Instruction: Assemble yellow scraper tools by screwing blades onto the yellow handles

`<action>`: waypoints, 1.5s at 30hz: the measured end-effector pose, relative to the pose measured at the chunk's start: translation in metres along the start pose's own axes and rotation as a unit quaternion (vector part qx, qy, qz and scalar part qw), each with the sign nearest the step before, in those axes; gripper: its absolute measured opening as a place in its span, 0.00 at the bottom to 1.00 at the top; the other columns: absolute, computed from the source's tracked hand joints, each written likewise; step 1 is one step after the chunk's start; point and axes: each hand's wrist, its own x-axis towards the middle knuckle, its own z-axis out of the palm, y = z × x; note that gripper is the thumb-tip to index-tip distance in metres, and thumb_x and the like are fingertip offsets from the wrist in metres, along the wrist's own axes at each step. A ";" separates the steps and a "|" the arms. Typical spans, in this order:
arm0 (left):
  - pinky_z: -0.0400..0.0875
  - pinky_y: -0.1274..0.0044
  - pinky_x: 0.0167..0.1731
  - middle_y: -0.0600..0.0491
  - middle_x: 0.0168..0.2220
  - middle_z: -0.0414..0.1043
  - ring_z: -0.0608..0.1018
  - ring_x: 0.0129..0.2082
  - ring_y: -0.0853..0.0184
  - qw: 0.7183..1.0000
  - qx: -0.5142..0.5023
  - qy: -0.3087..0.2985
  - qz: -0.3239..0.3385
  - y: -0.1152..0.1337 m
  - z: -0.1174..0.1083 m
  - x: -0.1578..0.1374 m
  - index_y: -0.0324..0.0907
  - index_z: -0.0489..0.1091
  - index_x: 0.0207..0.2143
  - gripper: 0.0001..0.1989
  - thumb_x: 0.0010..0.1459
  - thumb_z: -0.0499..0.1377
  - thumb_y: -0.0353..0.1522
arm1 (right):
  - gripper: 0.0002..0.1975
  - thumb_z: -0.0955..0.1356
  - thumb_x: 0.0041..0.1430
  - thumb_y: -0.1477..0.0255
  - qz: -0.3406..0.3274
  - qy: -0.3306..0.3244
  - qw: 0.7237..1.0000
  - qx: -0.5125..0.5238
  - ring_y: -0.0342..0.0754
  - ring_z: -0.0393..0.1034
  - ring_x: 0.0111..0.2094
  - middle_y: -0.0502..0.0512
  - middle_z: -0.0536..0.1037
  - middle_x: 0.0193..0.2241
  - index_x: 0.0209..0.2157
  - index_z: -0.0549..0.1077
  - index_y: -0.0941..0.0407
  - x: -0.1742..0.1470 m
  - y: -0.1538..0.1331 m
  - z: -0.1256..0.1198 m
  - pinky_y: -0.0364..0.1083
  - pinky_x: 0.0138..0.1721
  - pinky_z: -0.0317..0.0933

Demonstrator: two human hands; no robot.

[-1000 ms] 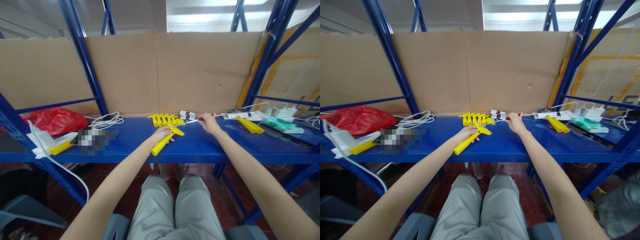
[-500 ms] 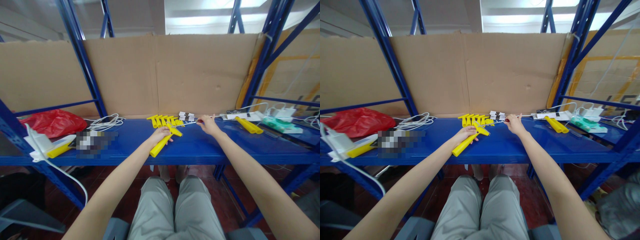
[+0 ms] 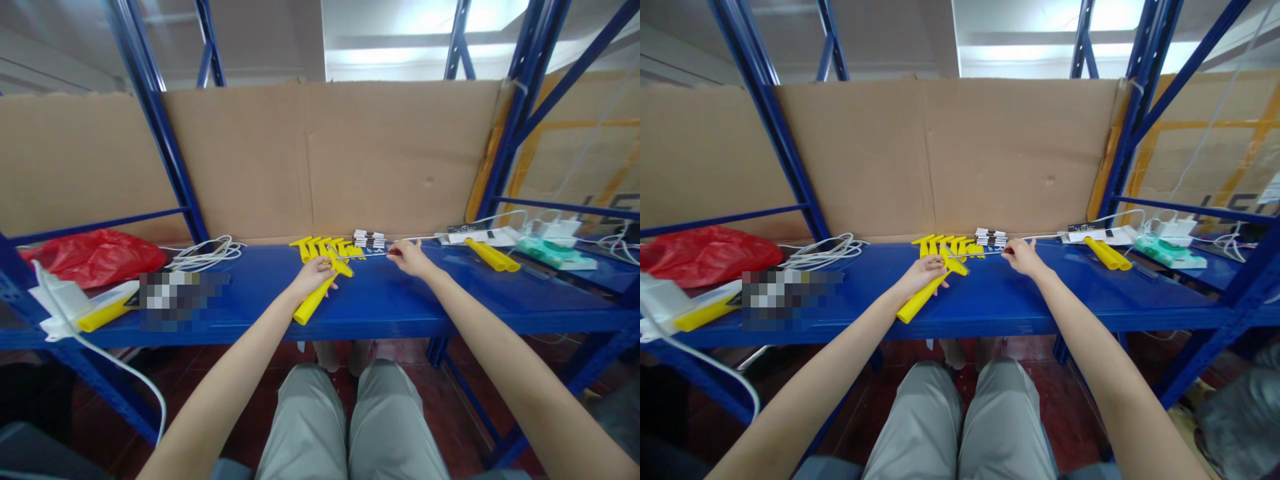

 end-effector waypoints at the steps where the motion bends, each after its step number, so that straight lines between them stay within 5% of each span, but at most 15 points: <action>1: 0.64 0.86 0.13 0.43 0.44 0.75 0.76 0.19 0.74 1.000 0.014 0.005 0.001 0.001 0.000 -0.001 0.37 0.63 0.48 0.18 0.55 0.62 0.26 | 0.07 0.65 0.55 0.69 -0.001 -0.005 1.000 0.006 0.56 0.71 0.38 0.59 0.77 0.34 0.32 0.73 0.55 0.000 0.000 0.000 0.74 0.53 0.45; 6: 0.63 0.86 0.14 0.39 0.55 0.67 0.75 0.19 0.76 0.994 0.097 0.043 0.007 0.010 -0.002 -0.004 0.38 0.64 0.50 0.21 0.53 0.61 0.25 | 0.07 0.64 0.56 0.68 0.004 -0.051 0.998 0.031 0.55 0.71 0.36 0.57 0.78 0.31 0.32 0.73 0.55 -0.002 -0.003 -0.002 0.74 0.50 0.48; 13: 0.68 0.81 0.21 0.38 0.52 0.70 0.76 0.22 0.72 0.967 0.239 0.068 0.050 0.017 -0.009 -0.003 0.37 0.68 0.48 0.22 0.49 0.60 0.21 | 0.07 0.64 0.55 0.69 0.011 -0.104 0.994 0.033 0.54 0.72 0.37 0.57 0.78 0.32 0.32 0.73 0.55 -0.004 -0.014 -0.009 0.63 0.49 0.57; 17: 0.72 0.77 0.35 0.42 0.48 0.73 0.79 0.36 0.62 0.946 0.297 0.098 0.081 0.011 -0.013 -0.002 0.40 0.70 0.43 0.18 0.48 0.60 0.21 | 0.08 0.63 0.56 0.68 -0.029 -0.138 0.987 0.075 0.50 0.71 0.32 0.57 0.78 0.31 0.30 0.72 0.56 -0.006 -0.017 -0.011 0.49 0.38 0.63; 23: 0.66 0.68 0.50 0.40 0.46 0.74 0.75 0.50 0.53 0.925 0.339 0.122 0.121 0.001 -0.015 0.000 0.40 0.70 0.42 0.17 0.48 0.60 0.20 | 0.11 0.62 0.56 0.65 -0.028 -0.194 0.976 0.096 0.48 0.69 0.27 0.55 0.76 0.26 0.28 0.71 0.57 -0.007 -0.019 -0.013 0.45 0.30 0.61; 29: 0.73 0.73 0.38 0.39 0.53 0.70 0.80 0.34 0.64 0.928 0.349 0.101 0.080 0.003 -0.015 -0.001 0.38 0.66 0.51 0.20 0.54 0.56 0.23 | 0.14 0.63 0.55 0.61 0.019 -0.235 0.961 0.144 0.46 0.68 0.24 0.53 0.74 0.21 0.28 0.71 0.57 -0.008 -0.023 -0.016 0.44 0.27 0.61; 34: 0.71 0.80 0.21 0.40 0.53 0.70 0.72 0.15 0.78 0.956 0.273 0.089 0.060 0.000 -0.019 0.004 0.37 0.64 0.49 0.17 0.56 0.55 0.23 | 0.18 0.63 0.55 0.56 0.022 -0.236 0.954 0.185 0.44 0.67 0.21 0.53 0.73 0.20 0.26 0.69 0.57 -0.012 -0.028 -0.020 0.44 0.26 0.60; 45: 0.65 0.85 0.13 0.43 0.56 0.65 0.69 0.13 0.83 0.983 0.164 0.062 0.052 -0.005 -0.017 0.007 0.41 0.59 0.42 0.11 0.57 0.53 0.23 | 0.22 0.62 0.51 0.49 0.024 -0.214 0.947 0.236 0.41 0.59 0.17 0.49 0.67 0.17 0.25 0.65 0.55 -0.020 -0.028 -0.013 0.43 0.21 0.54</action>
